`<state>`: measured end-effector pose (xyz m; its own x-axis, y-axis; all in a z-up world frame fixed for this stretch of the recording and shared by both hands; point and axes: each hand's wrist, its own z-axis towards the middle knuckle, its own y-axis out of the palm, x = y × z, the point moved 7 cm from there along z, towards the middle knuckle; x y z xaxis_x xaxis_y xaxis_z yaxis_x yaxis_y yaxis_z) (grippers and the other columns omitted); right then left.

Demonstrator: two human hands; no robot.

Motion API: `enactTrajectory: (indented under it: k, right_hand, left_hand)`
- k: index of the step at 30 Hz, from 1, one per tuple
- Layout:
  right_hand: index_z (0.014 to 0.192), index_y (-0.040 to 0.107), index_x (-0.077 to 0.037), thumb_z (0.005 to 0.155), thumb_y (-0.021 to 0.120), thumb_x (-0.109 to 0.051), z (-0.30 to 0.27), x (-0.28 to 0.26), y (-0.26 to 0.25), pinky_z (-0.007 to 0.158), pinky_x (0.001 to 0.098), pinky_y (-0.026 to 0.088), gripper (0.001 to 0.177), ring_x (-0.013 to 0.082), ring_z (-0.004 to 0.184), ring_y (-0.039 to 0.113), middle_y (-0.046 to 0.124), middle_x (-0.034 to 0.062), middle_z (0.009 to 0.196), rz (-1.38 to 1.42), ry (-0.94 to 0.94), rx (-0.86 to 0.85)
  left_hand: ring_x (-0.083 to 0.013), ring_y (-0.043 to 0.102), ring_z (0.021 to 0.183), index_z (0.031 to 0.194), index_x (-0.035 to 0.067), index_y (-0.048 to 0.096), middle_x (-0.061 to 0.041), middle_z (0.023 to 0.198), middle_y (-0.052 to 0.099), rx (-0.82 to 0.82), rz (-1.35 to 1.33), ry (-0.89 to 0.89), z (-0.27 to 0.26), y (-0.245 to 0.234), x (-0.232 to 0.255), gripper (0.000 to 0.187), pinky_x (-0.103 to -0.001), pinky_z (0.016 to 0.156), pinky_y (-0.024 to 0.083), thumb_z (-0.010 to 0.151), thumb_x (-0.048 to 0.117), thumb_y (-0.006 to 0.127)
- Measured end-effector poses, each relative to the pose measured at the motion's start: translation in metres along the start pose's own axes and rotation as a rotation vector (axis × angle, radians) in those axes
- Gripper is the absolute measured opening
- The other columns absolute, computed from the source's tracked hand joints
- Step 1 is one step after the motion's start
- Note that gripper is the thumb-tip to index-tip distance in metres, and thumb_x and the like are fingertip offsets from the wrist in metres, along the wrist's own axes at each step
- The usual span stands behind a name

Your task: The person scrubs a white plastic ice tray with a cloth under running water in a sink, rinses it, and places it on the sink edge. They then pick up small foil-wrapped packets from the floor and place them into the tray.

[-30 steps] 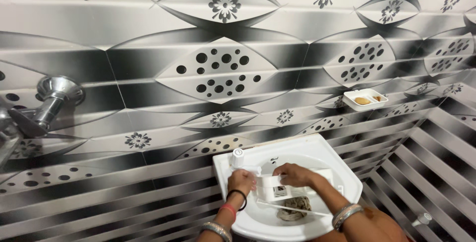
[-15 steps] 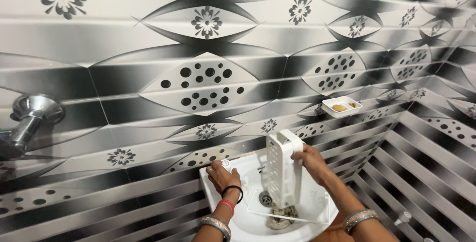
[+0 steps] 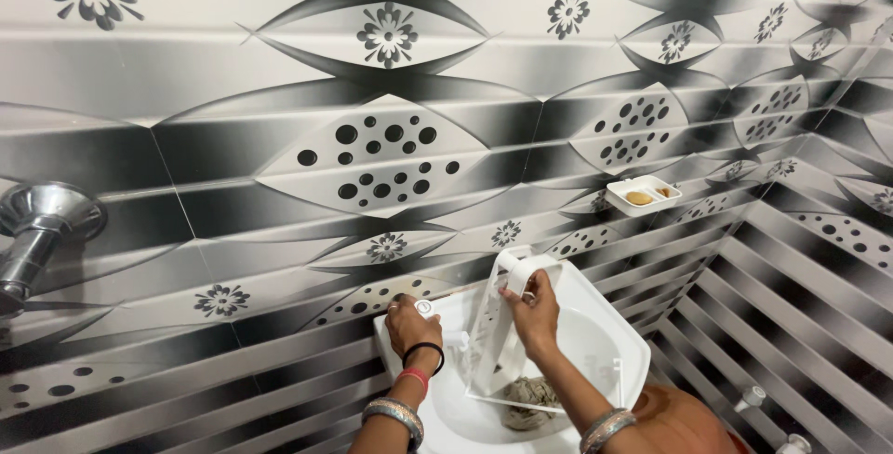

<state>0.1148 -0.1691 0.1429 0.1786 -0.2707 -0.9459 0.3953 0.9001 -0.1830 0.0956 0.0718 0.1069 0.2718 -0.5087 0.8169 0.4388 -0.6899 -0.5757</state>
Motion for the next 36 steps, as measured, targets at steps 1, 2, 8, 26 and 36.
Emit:
enactTrajectory:
  k: [1,2,8,26,36]
  right_hand:
    - [0.105,0.056,-0.006,0.081,0.08,-0.003,-0.003,0.002,0.001,0.076,0.031,0.055,0.034,0.0142,0.085,0.064,0.067,0.0051,0.095,0.005,0.013,0.031]
    - [0.104,0.056,-0.004,0.081,0.081,-0.003,-0.007,0.004,0.004,0.075,0.0318,0.054,0.034,0.0154,0.083,0.062,0.065,0.0072,0.093,0.011,0.025,0.059]
    - [0.103,0.058,-0.006,0.08,0.077,-0.001,-0.011,0.01,0.016,0.069,0.0315,0.056,0.031,0.0158,0.08,0.067,0.068,0.0068,0.091,0.091,0.06,0.028]
    - [0.122,0.046,-0.005,0.088,0.068,0.005,0.054,0.023,-0.029,0.068,0.0377,0.06,0.042,0.0248,0.085,0.073,0.072,0.0123,0.095,0.328,0.172,0.188]
    - [0.13,0.051,0.002,0.098,0.049,0.001,0.095,0.022,-0.097,0.092,0.05,0.061,0.031,0.0306,0.103,0.07,0.066,0.0187,0.115,0.724,0.237,0.345]
  left_hand:
    - [-0.0315,0.058,0.123,0.111,0.008,0.065,-0.01,0.126,0.061,0.002,0.026,0.043,0.001,0.0,0.002,0.044,-0.042,0.1,0.053,0.074,0.013,0.088]
    - [-0.0316,0.058,0.123,0.112,0.007,0.065,-0.01,0.126,0.061,0.006,0.052,0.085,0.003,-0.001,0.004,0.044,-0.042,0.099,0.053,0.075,0.013,0.088]
    - [-0.0309,0.065,0.115,0.111,0.002,0.069,-0.017,0.122,0.063,-0.169,0.412,0.299,0.023,0.028,0.013,0.034,-0.037,0.09,0.059,0.085,0.021,0.081]
    - [-0.0341,0.064,0.12,0.114,0.009,0.073,-0.018,0.126,0.066,-0.576,0.47,0.752,0.063,0.051,0.007,0.046,-0.039,0.104,0.052,0.072,0.01,0.089]
    - [-0.0367,0.046,0.138,0.148,0.001,0.038,-0.023,0.143,0.051,-0.776,0.609,0.682,0.023,0.055,0.054,0.12,-0.044,0.117,0.036,0.059,0.05,0.103]
